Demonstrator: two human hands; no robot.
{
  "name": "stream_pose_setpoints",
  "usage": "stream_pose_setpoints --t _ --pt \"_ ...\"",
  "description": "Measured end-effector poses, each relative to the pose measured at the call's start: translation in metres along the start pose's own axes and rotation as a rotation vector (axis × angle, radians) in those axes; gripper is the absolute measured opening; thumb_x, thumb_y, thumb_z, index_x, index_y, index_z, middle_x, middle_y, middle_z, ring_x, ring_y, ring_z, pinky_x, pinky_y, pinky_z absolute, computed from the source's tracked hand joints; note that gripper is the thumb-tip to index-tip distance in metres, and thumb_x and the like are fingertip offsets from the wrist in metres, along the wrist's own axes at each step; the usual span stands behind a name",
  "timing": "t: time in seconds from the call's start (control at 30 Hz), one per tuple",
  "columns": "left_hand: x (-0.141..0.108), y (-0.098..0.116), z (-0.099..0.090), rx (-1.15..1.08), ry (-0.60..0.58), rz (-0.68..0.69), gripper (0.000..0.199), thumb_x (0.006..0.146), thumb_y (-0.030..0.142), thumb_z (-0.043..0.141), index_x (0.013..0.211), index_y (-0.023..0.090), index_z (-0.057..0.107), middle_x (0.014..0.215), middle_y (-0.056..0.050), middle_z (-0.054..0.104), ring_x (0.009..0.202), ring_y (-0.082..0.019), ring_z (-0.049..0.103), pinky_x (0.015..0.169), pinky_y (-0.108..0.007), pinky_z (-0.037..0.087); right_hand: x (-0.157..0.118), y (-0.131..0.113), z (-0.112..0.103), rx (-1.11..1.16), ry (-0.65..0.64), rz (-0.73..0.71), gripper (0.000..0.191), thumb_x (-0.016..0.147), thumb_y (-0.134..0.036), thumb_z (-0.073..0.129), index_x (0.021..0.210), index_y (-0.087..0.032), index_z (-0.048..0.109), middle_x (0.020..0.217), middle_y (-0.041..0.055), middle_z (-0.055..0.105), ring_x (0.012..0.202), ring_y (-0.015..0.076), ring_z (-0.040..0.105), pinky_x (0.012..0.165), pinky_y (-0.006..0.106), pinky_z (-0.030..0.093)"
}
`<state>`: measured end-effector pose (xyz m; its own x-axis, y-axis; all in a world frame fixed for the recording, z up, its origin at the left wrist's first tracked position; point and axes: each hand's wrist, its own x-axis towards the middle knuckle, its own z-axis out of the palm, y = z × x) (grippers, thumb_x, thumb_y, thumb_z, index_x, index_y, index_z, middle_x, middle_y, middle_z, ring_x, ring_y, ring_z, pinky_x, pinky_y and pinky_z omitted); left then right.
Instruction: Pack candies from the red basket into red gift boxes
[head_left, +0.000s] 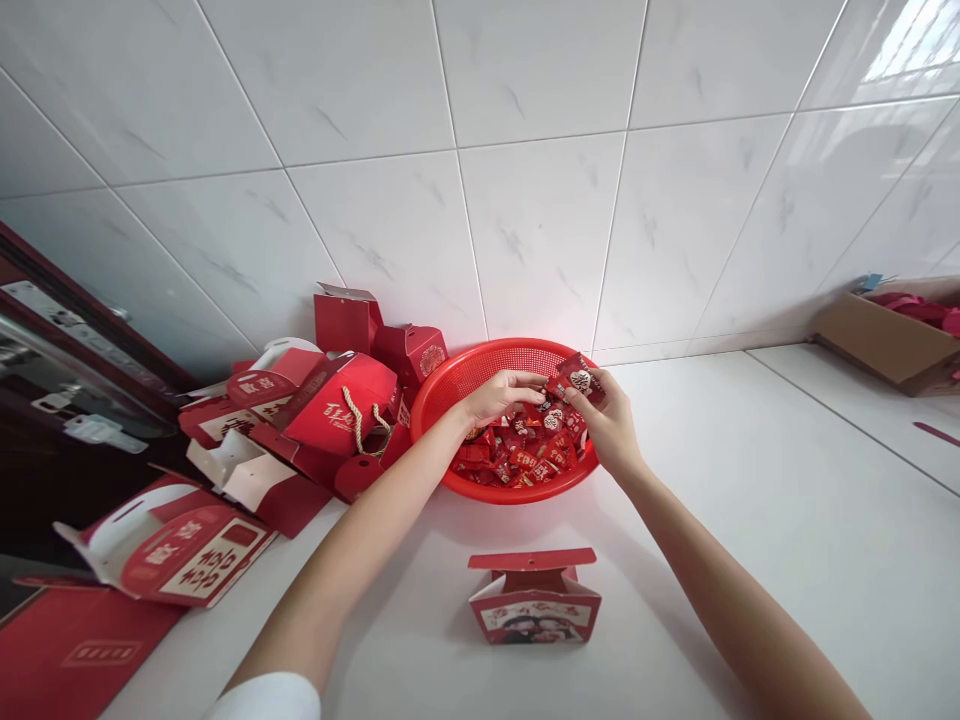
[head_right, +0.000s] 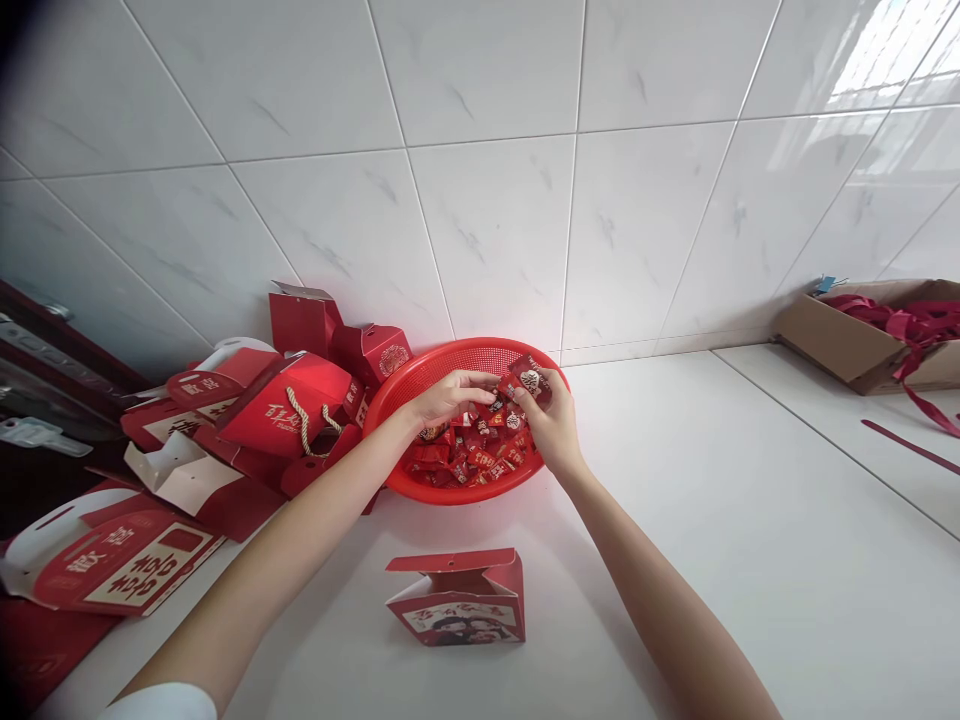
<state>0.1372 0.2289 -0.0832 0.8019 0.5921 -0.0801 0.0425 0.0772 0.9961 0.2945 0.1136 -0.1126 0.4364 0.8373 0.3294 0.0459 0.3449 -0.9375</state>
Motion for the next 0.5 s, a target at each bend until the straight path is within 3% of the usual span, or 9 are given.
stream_pose_setpoints --t 0.13,0.33,0.5 --pt "-0.0013 0.0021 0.0021 0.017 0.093 0.101 0.038 0.058 0.02 0.091 0.096 0.018 0.083 0.095 -0.005 0.082 0.091 -0.02 0.072 0.09 -0.035 0.055 -0.001 -0.0014 -0.0006 -0.005 -0.018 0.016 0.035 0.081 -0.047 0.076 0.103 -0.024 0.063 0.096 0.0036 0.073 0.089 0.0253 0.069 0.084 0.044 0.056" --pt "-0.0042 0.0046 0.0052 0.098 0.12 0.169 0.043 0.055 0.03 0.097 0.094 0.016 0.084 0.098 -0.008 0.083 0.096 -0.026 0.075 0.094 -0.041 0.057 -0.0008 -0.0014 0.0004 0.042 0.031 0.009 0.036 0.078 -0.048 0.077 0.101 -0.024 0.062 0.095 0.0036 0.072 0.09 0.0255 0.069 0.085 0.044 0.056" --pt "-0.0038 0.0039 0.0071 0.141 0.171 0.229 0.043 0.057 0.04 0.096 0.091 0.016 0.085 0.095 -0.009 0.083 0.094 -0.027 0.076 0.093 -0.041 0.058 -0.0005 -0.0024 0.0018 0.157 0.053 0.073 0.039 0.074 -0.051 0.083 0.095 -0.025 0.063 0.089 0.0019 0.073 0.077 0.024 0.071 0.075 0.042 0.06"
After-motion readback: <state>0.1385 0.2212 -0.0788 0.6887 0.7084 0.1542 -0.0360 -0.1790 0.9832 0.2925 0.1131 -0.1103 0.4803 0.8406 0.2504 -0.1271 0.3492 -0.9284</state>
